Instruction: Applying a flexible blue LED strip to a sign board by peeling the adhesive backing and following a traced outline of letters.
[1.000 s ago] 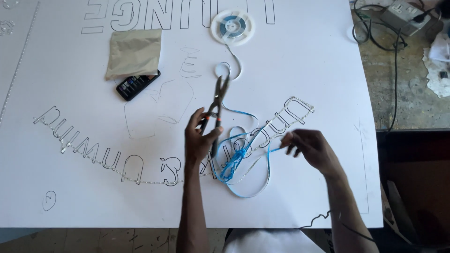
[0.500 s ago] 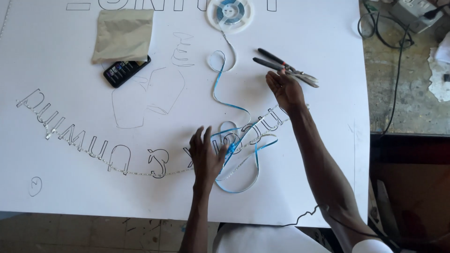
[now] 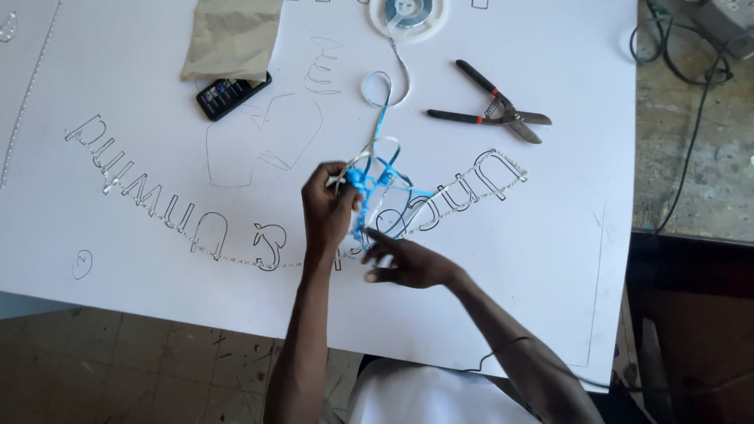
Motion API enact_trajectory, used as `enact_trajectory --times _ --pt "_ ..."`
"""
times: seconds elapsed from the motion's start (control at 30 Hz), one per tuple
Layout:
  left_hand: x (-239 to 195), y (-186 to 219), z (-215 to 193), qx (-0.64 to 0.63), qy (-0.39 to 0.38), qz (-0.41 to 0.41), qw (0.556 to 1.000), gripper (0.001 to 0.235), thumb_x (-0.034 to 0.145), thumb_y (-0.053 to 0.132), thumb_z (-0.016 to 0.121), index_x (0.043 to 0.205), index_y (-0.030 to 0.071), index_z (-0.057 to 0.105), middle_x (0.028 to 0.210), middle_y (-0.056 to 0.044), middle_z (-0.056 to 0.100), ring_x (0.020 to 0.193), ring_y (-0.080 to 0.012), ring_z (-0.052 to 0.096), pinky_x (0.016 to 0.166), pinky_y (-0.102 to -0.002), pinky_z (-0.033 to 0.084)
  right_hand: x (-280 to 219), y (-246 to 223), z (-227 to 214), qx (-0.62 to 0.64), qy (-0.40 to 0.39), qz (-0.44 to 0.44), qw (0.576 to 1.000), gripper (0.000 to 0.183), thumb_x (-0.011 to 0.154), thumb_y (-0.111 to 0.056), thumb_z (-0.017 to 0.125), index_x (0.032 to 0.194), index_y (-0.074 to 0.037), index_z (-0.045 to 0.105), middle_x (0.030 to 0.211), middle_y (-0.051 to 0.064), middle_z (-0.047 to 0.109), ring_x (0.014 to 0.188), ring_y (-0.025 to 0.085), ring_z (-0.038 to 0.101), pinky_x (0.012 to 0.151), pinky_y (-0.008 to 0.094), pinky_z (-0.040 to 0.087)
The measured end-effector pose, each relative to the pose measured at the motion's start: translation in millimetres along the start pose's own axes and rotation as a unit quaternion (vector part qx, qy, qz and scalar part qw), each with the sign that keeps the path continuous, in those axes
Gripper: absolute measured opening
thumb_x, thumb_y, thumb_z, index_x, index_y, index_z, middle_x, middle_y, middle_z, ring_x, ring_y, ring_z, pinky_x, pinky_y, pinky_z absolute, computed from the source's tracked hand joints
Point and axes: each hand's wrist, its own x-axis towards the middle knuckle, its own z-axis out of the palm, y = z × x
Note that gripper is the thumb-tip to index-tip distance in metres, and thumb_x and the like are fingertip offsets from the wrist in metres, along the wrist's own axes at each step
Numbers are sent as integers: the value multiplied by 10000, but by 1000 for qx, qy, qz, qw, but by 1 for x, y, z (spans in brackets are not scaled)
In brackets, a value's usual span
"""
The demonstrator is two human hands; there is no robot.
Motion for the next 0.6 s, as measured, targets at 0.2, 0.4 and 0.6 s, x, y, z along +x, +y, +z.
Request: enact_trajectory --times 0.2,0.4,0.6 --pt "122 94 -59 310 193 280 888 727 869 -40 665 1566 117 533 1547 -138 578 1394 -394 583 1172 -506 494 113 -112 -30 -158 48 -63 984 978 1137 -514 626 1819 -268 -31 1649 310 627 1372 433 762 1151 509 564" --pt "51 38 -68 330 49 371 867 671 862 -54 608 1534 -50 619 1489 -312 635 1416 -561 579 1237 -658 415 54 -136 -59 -204 19 71 976 570 1187 -284 554 1721 -94 489 1045 244 880 935 400 885 980 550 630" --pt "27 -49 28 249 -270 238 899 546 980 -168 543 1384 107 787 1426 -82 738 1396 -319 682 1190 -451 566 4 -17 -42 -57 137 109 983 346 1082 -47 622 1378 1 796 1095 283 854 996 413 865 904 542 696"
